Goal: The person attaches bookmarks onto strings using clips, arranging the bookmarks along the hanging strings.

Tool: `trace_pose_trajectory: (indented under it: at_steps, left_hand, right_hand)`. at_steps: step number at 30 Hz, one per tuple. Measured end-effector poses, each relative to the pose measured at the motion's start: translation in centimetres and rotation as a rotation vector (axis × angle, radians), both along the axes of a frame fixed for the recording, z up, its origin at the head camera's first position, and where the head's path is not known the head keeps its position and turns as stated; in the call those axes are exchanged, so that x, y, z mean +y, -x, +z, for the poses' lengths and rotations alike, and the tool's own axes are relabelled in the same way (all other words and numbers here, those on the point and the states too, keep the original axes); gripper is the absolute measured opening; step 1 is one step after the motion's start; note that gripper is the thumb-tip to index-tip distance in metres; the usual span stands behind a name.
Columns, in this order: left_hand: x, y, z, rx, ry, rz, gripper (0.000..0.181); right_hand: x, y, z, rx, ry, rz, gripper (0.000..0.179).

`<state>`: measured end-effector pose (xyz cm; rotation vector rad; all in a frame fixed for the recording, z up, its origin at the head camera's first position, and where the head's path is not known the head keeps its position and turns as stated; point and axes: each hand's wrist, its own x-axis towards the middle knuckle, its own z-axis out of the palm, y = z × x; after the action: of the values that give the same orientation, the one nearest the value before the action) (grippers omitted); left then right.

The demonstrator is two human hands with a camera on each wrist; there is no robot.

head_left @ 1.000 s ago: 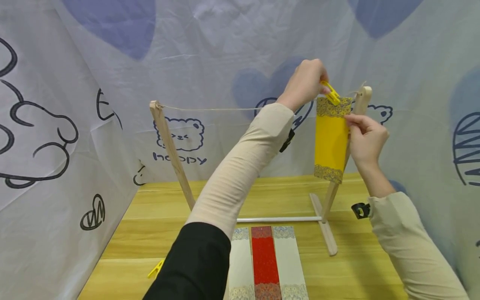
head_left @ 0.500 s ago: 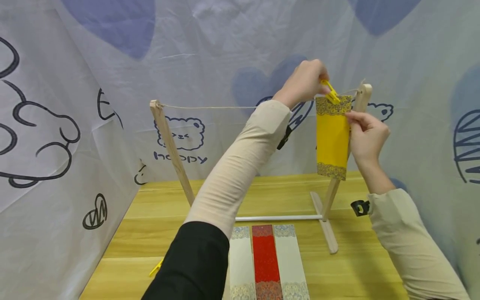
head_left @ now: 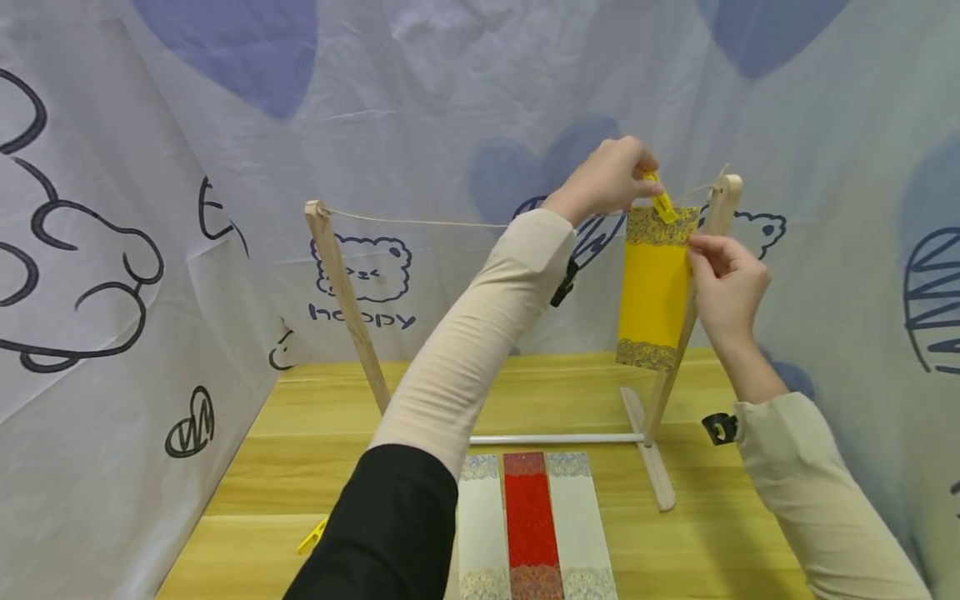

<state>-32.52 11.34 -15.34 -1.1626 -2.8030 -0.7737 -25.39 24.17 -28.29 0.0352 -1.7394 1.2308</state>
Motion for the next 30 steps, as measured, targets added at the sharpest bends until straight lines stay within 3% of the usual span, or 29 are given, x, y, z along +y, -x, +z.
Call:
trace_pose_trajectory:
  at_steps: [6,9,13,16,30]
  left_hand:
    - [-0.3,0.2,-0.2,0.017,0.03,0.002,0.031]
    - [-0.5,0.3,-0.1,-0.019,0.019,0.027,0.023]
    - [-0.6,0.3,0.0,-0.088,-0.011,0.057,0.045]
    - [-0.6,0.4,-0.1,-0.096,-0.019,0.064,0.045]
    - [-1.4,0.3,-0.6,-0.033,-0.082,0.052,0.041]
  right_hand:
    - [-0.3,0.0,-0.8,0.039,-0.041,-0.008,0.013]
    - [-0.4,0.0,-1.1,0.101,-0.039,0.02,0.012]
    - [-0.5,0.0,-1.4,0.177,-0.013,0.06,0.011]
    - [-0.5,0.0,-1.6,0.2,0.001,0.074,0.011]
    - [-0.8,-0.2,-1.6,0.32,0.072,0.141,0.011]
